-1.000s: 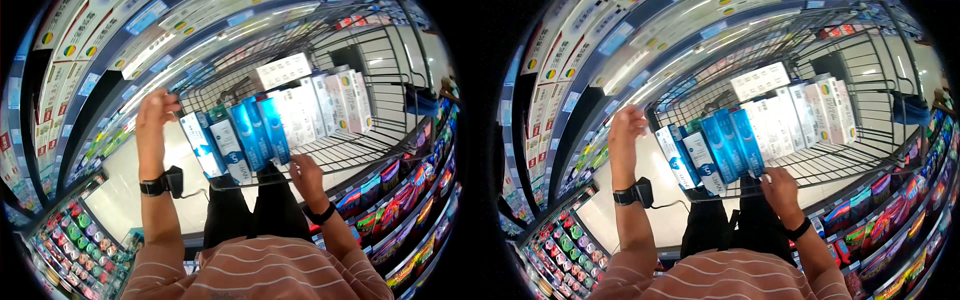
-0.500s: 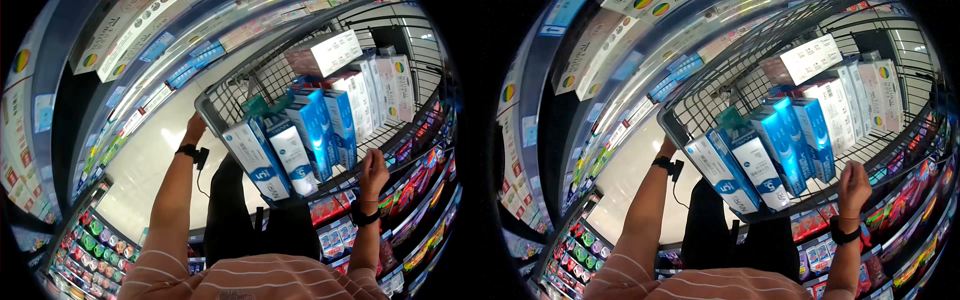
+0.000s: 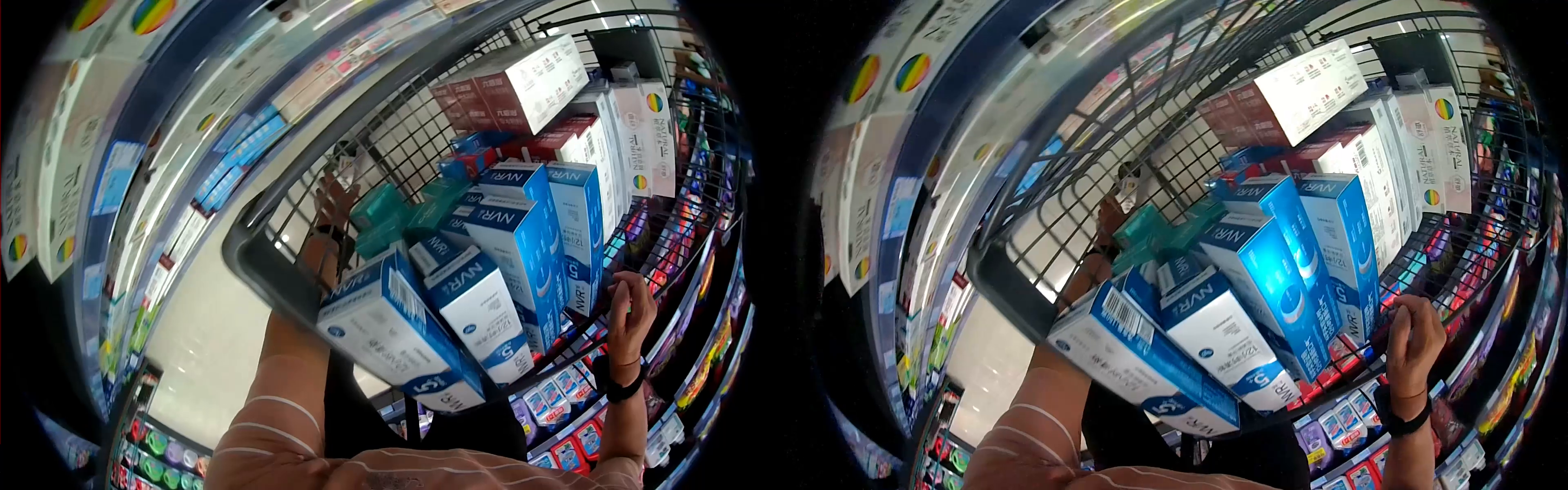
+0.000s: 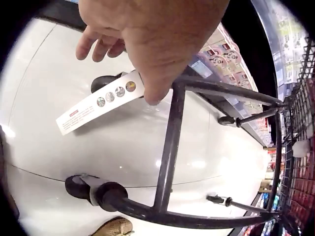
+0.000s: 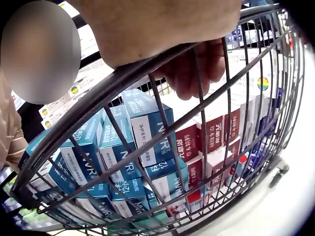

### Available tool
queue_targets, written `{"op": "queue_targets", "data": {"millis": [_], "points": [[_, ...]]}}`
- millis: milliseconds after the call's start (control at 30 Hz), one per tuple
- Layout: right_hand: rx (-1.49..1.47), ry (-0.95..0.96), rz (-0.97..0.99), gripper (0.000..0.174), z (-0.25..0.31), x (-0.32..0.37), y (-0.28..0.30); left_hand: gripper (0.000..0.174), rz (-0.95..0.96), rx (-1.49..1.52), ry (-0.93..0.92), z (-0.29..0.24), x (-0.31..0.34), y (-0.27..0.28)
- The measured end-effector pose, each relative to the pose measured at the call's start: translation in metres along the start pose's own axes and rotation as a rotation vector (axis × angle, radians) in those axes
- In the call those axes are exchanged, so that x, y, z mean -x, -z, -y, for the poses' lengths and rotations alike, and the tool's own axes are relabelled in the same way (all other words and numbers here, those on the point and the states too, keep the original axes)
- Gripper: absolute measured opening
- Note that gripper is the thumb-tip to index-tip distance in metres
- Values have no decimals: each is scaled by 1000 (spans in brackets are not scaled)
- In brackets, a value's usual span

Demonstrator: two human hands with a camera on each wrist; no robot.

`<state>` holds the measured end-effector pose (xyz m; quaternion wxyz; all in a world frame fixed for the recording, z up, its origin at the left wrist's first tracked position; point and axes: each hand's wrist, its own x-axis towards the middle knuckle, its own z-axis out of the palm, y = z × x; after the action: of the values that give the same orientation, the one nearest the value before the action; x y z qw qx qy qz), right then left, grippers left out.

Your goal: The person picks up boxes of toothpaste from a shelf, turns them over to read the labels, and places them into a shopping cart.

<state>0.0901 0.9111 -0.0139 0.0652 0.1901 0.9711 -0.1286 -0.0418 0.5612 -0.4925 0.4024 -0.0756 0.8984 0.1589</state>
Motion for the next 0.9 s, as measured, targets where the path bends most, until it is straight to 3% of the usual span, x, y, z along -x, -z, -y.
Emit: {"op": "queue_targets", "data": {"millis": [100,267,500,700,767,800,900], "points": [[-14,3,19,16,4,-1,0,52,-45,7,-192,6,-27,-11],[-6,-2,65,20,6,-2,1,47,-44,-11,-207,4,-62,-33],[-10,42,77,10,3,-8,4,38,-110,381,-344,74,-23,-11],[-89,201,-51,11,-12,-20,10,31,107,1322,-215,209,102,30],[-82,221,-80,10,-16,-23,14,40,-335,593,-180,149,213,117],[-85,229,-94,9,-18,-22,15,48,-317,778,86,135,257,145],[-92,220,-101,8,-22,-21,18,57,-451,873,216,128,373,201]]}}
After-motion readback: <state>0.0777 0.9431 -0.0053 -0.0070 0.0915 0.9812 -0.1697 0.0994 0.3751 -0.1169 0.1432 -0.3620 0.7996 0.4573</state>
